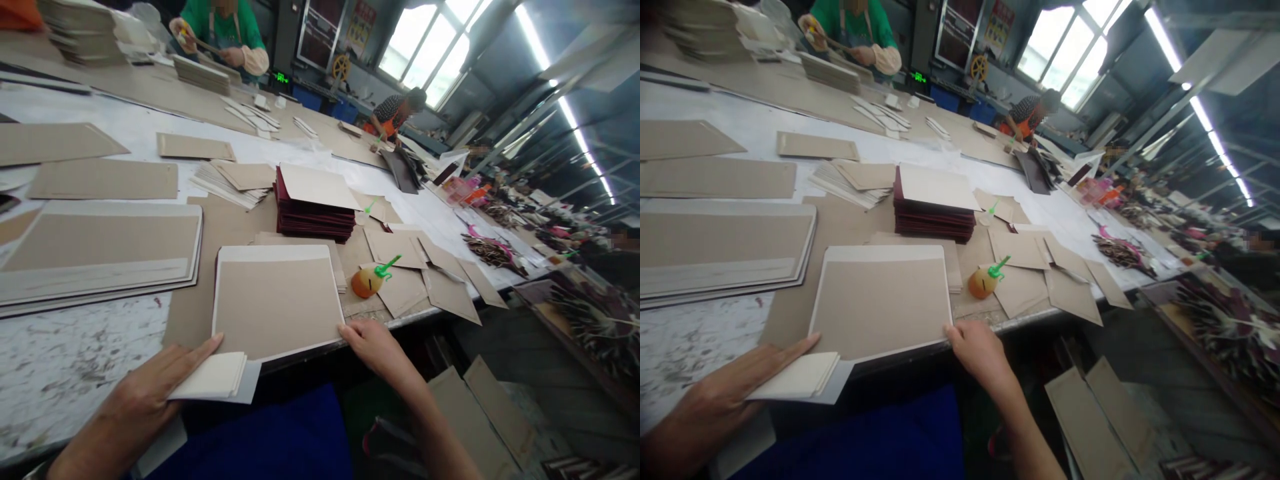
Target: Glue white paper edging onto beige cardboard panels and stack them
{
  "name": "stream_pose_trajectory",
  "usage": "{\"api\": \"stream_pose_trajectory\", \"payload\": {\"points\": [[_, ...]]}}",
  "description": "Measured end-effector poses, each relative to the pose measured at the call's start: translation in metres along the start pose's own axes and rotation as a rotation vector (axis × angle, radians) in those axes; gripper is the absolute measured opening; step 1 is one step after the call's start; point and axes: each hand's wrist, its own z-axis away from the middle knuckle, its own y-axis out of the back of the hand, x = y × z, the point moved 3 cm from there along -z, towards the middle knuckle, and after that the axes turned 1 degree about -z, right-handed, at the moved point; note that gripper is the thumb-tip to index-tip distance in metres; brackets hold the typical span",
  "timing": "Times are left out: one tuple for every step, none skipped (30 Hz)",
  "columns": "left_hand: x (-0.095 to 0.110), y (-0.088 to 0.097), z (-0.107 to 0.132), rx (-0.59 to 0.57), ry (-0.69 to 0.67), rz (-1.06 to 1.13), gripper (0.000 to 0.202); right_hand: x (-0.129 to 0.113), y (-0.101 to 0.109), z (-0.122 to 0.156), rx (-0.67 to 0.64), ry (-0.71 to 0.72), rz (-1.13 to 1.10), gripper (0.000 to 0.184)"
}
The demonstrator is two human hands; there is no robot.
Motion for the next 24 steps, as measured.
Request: {"api": "stream_pose_trajectory", "payload": {"points": [[-0.001,0.000,0.000,-0.002,-0.018,-0.017,0.043,-0.004,0.007,0.000,0.052,-0.021,0.033,0.039],[-0.002,0.000,-0.001,-0.001,-0.032,-0.036,0.044,-0.010,0.014,-0.002,0.121,-0.034,0.059,0.038],[-0.003,0.000,-0.001,-0.002,-0.040,-0.056,0.045,-0.019,0.020,-0.003,0.199,-0.018,0.070,0.037],[-0.002,0.000,-0.002,0.001,-0.045,-0.074,0.047,-0.030,0.024,-0.006,0.277,0.039,0.068,0.035],[-0.001,0.001,-0.003,0.004,-0.044,-0.091,0.048,-0.043,0.026,-0.009,0.338,0.142,0.059,0.035],[0.002,0.002,-0.004,0.009,-0.044,-0.108,0.051,-0.057,0.024,-0.012,0.380,0.276,0.059,0.039],[0.004,0.003,-0.006,0.011,-0.043,-0.123,0.054,-0.071,0.020,-0.015,0.406,0.419,0.075,0.045],[0.007,0.004,-0.007,0.014,-0.045,-0.135,0.056,-0.083,0.014,-0.018,0.418,0.544,0.105,0.052],[0.010,0.005,-0.009,0.017,-0.051,-0.144,0.059,-0.093,0.007,-0.022,0.413,0.634,0.142,0.060],[0.013,0.006,-0.010,0.019,-0.054,-0.152,0.060,-0.100,-0.002,-0.026,0.394,0.692,0.175,0.065],[0.015,0.007,-0.011,0.024,-0.054,-0.159,0.061,-0.105,-0.011,-0.031,0.358,0.729,0.198,0.068],[0.017,0.007,-0.012,0.026,-0.051,-0.166,0.061,-0.108,-0.020,-0.035,0.314,0.751,0.210,0.068],[0.018,0.007,-0.013,0.026,-0.041,-0.175,0.061,-0.109,-0.027,-0.038,0.269,0.764,0.214,0.068],[0.019,0.008,-0.013,0.022,-0.028,-0.185,0.061,-0.109,-0.034,-0.041,0.232,0.774,0.212,0.067],[0.019,0.007,-0.013,0.009,-0.018,-0.191,0.062,-0.108,-0.038,-0.042,0.208,0.781,0.206,0.065],[0.020,0.007,-0.013,0.004,-0.012,-0.196,0.063,-0.107,-0.041,-0.044,0.200,0.785,0.198,0.064],[0.020,0.007,-0.013,0.001,-0.007,-0.199,0.064,-0.106,-0.042,-0.044,0.207,0.788,0.189,0.064],[0.020,0.007,-0.013,-0.002,0.000,-0.197,0.064,-0.106,-0.042,-0.044,0.224,0.796,0.177,0.065],[0.020,0.007,-0.013,0.001,0.004,-0.188,0.064,-0.106,-0.041,-0.044,0.245,0.812,0.161,0.065],[0.019,0.008,-0.013,0.008,0.007,-0.172,0.061,-0.106,-0.038,-0.042,0.275,0.829,0.134,0.065],[0.018,0.008,-0.012,0.019,0.008,-0.148,0.057,-0.105,-0.035,-0.040,0.322,0.843,0.088,0.062],[0.016,0.008,-0.010,0.035,0.011,-0.120,0.052,-0.102,-0.030,-0.038,0.385,0.843,0.023,0.056],[0.014,0.009,-0.008,0.060,0.023,-0.088,0.047,-0.096,-0.025,-0.034,0.460,0.820,-0.059,0.049],[0.011,0.011,-0.005,0.104,0.050,-0.059,0.043,-0.087,-0.020,-0.029,0.541,0.767,-0.152,0.041]]}}
